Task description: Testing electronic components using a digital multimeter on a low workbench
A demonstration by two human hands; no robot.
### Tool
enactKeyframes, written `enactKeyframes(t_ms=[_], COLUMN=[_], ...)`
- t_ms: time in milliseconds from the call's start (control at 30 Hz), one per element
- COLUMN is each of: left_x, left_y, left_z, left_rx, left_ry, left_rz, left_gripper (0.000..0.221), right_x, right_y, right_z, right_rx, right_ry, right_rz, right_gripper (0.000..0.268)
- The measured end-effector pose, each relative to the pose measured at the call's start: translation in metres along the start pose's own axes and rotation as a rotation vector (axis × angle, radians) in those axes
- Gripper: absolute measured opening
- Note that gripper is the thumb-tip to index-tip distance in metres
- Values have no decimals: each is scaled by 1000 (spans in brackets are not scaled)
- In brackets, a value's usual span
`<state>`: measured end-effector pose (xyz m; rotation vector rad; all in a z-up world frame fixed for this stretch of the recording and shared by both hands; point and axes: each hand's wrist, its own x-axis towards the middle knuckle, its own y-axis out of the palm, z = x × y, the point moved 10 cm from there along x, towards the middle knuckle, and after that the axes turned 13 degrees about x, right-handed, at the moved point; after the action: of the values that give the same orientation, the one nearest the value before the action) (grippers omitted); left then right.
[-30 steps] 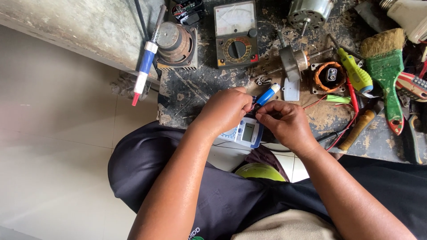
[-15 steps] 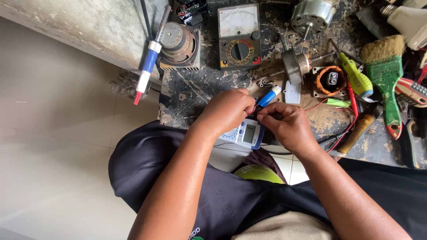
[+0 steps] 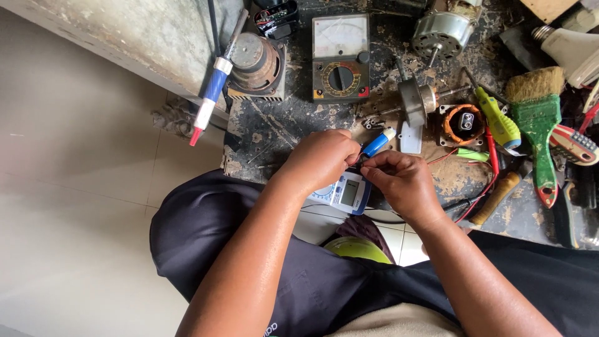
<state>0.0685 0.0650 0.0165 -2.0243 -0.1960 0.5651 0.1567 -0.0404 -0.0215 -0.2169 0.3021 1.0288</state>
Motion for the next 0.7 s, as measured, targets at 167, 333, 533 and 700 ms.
enactKeyframes(t_ms=[167, 333, 533, 700], left_x=[1, 2, 1, 2], left_y=[6, 8, 7, 9], left_z=[1, 2, 2, 3], left_rx=[27, 31, 11, 14], left_ry=[17, 27, 44, 48], left_rz=[6, -9, -21, -21], left_gripper=[16, 16, 17, 18], right_x=[2, 4, 10, 13], right_y=[1, 1, 0, 1], right_z=[-5, -5, -11, -14], right_rx=[-11, -22, -117, -162], right_ry=[-4, -3, 35, 50], right_rz=[-21, -27, -27, -8], right_gripper=[6, 6, 6, 7])
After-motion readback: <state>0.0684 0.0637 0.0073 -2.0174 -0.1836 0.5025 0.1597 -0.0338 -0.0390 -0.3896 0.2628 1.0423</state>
